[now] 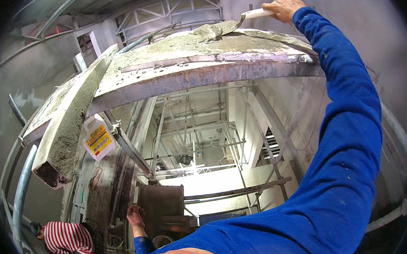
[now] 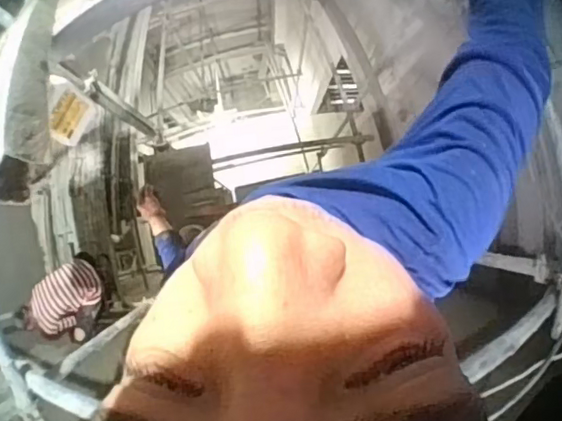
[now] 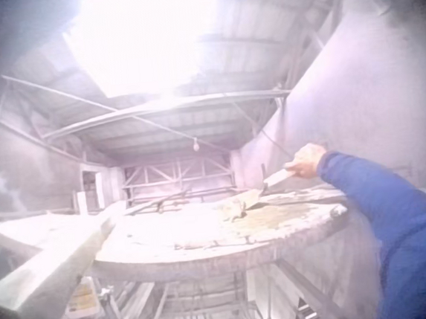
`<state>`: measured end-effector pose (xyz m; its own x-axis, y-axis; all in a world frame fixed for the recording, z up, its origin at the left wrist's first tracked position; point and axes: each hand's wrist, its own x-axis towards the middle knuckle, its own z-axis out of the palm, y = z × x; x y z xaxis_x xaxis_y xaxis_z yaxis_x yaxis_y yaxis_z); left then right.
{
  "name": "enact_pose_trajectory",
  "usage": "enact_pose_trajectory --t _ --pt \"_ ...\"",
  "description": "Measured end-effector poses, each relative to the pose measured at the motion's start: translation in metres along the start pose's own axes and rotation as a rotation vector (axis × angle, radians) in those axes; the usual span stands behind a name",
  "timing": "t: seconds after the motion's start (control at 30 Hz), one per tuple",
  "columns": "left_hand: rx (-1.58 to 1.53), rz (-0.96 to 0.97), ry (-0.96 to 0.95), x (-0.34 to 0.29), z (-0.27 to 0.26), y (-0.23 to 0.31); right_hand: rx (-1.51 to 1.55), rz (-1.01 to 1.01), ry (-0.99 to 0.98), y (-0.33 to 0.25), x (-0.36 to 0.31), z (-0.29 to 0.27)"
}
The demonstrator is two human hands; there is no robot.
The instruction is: The person applies plaster to a wall using a trowel and a hawk, smoothing the surface with a straightedge. They repeatedly scoop plaster from a bucket and spread it along the wall while standing on scaffolding.
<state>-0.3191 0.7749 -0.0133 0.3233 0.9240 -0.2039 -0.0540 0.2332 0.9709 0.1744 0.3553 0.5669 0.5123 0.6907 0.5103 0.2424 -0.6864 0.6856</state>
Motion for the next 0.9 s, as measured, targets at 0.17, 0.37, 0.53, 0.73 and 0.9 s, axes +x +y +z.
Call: enact_pose_trajectory --t 0.17,0.37,0.53,0.73,0.9 --pt "0.026 0.008 0.004 0.000 -0.009 -0.024 0.086 -0.036 0.032 -0.010 -0.027 -0.020" --pt "0.124 -0.018 -0.042 0.004 -0.022 -0.054 0.064 0.012 0.036 -0.020 -0.059 -0.064" --pt "0.160 -0.284 -0.011 -0.001 -0.074 -0.091 -0.008 0.052 0.014 -0.007 -0.084 -0.090" --pt "0.470 -0.766 0.158 -0.035 -0.172 -0.153 -0.022 0.103 0.034 0.012 -0.130 -0.107" --pt "0.553 -0.912 0.205 -0.037 -0.194 -0.163 0.005 0.091 -0.003 -0.018 -0.133 -0.149"
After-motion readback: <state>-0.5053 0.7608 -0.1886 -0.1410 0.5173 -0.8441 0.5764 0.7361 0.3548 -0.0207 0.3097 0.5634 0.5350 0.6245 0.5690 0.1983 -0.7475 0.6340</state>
